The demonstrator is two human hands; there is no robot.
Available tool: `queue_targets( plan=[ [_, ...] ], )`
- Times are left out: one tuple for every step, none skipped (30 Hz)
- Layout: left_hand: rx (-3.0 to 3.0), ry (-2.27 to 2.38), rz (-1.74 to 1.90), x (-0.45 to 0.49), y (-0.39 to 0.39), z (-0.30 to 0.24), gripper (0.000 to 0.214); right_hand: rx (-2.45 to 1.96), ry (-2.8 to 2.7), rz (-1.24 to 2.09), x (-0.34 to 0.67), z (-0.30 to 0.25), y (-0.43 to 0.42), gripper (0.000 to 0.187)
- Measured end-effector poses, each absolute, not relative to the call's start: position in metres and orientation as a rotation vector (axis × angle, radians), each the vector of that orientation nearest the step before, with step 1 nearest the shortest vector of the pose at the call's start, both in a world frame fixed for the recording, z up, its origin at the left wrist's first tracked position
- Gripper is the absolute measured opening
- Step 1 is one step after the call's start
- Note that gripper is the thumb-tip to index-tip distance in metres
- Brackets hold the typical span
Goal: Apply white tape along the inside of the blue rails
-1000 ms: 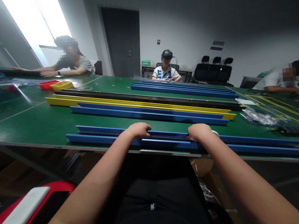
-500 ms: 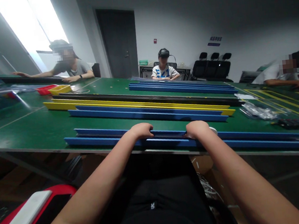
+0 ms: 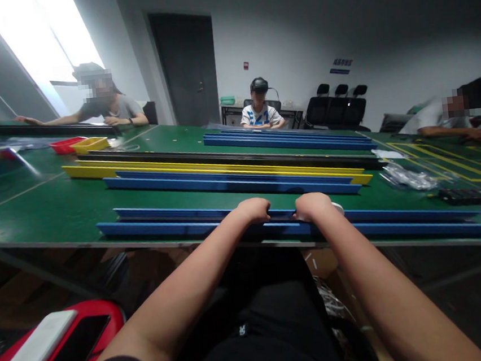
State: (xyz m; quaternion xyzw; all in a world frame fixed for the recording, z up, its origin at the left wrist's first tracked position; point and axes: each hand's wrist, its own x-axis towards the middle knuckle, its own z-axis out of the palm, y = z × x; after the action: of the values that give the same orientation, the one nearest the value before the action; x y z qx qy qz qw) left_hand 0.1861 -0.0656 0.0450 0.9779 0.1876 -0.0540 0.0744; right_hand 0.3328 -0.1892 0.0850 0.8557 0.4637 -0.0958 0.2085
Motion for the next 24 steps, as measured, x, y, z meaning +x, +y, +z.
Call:
queue_targets(
  plan=[
    [2.936,0.550,-0.162,0.192,-0.069,0.045,0.031,2.382,1.287,-0.269,0.333,0.086,-0.189,0.056],
    [2.938,0.537,-0.162,0.197,-0.073,0.044,0.031,2.382,1.285,-0.270,0.332,0.086,-0.189,0.057],
    [2.939,0.522,-0.161,0.203,-0.076,0.044,0.031,2.383,1.284,-0.271,0.332,0.087,-0.189,0.058],
    [2.940,0.506,-0.160,0.208,-0.080,0.044,0.031,2.383,1.284,-0.273,0.332,0.087,-0.189,0.058],
    [2.939,0.489,-0.158,0.213,-0.083,0.044,0.030,2.383,1.284,-0.274,0.331,0.087,-0.190,0.058],
    [2.937,0.472,-0.157,0.218,-0.085,0.044,0.031,2.384,1.285,-0.273,0.331,0.088,-0.190,0.058],
    [2.932,0.457,-0.157,0.222,-0.088,0.044,0.031,2.385,1.286,-0.270,0.331,0.087,-0.190,0.057],
    [2.927,0.444,-0.157,0.226,-0.089,0.044,0.031,2.387,1.285,-0.266,0.330,0.087,-0.190,0.055],
    [2.921,0.432,-0.156,0.228,-0.090,0.043,0.031,2.390,1.283,-0.259,0.330,0.087,-0.190,0.053],
    [2.916,0.425,-0.154,0.230,-0.091,0.043,0.030,2.394,1.280,-0.252,0.329,0.086,-0.191,0.050],
    [2.913,0.421,-0.148,0.231,-0.091,0.042,0.030,2.398,1.277,-0.244,0.329,0.085,-0.191,0.048],
    [2.912,0.418,-0.140,0.231,-0.091,0.041,0.030,2.403,1.275,-0.235,0.328,0.085,-0.191,0.046],
    [2.913,0.413,-0.127,0.230,-0.091,0.041,0.029,2.408,1.272,-0.227,0.328,0.084,-0.192,0.044],
    [2.916,0.409,-0.111,0.229,-0.090,0.040,0.029,2.414,1.270,-0.218,0.327,0.083,-0.193,0.043],
    [2.920,0.403,-0.093,0.228,-0.090,0.039,0.030,2.419,1.269,-0.209,0.326,0.083,-0.193,0.043],
    [2.924,0.398,-0.077,0.226,-0.090,0.038,0.031,2.426,1.268,-0.198,0.325,0.082,-0.195,0.042],
    [2.927,0.393,-0.063,0.225,-0.090,0.037,0.032,2.434,1.268,-0.184,0.324,0.081,-0.196,0.041],
    [2.929,0.389,-0.053,0.223,-0.090,0.037,0.034,2.442,1.268,-0.168,0.322,0.080,-0.198,0.041],
    [2.932,0.384,-0.042,0.222,-0.090,0.036,0.036,2.453,1.270,-0.149,0.321,0.079,-0.200,0.040],
    [2.935,0.380,-0.031,0.221,-0.091,0.036,0.038,2.464,1.272,-0.129,0.319,0.078,-0.202,0.040],
    [2.939,0.377,-0.017,0.220,-0.091,0.036,0.039,2.477,1.272,-0.108,0.317,0.078,-0.204,0.041],
    [2.945,0.374,0.000,0.219,-0.092,0.036,0.039,2.491,1.271,-0.089,0.315,0.077,-0.207,0.041],
    [2.951,0.370,0.018,0.219,-0.092,0.036,0.038,2.504,1.266,-0.074,0.313,0.076,-0.208,0.042],
    [2.957,0.368,0.032,0.218,-0.093,0.037,0.035,2.516,1.260,-0.062,0.312,0.076,-0.210,0.042]
  ],
)
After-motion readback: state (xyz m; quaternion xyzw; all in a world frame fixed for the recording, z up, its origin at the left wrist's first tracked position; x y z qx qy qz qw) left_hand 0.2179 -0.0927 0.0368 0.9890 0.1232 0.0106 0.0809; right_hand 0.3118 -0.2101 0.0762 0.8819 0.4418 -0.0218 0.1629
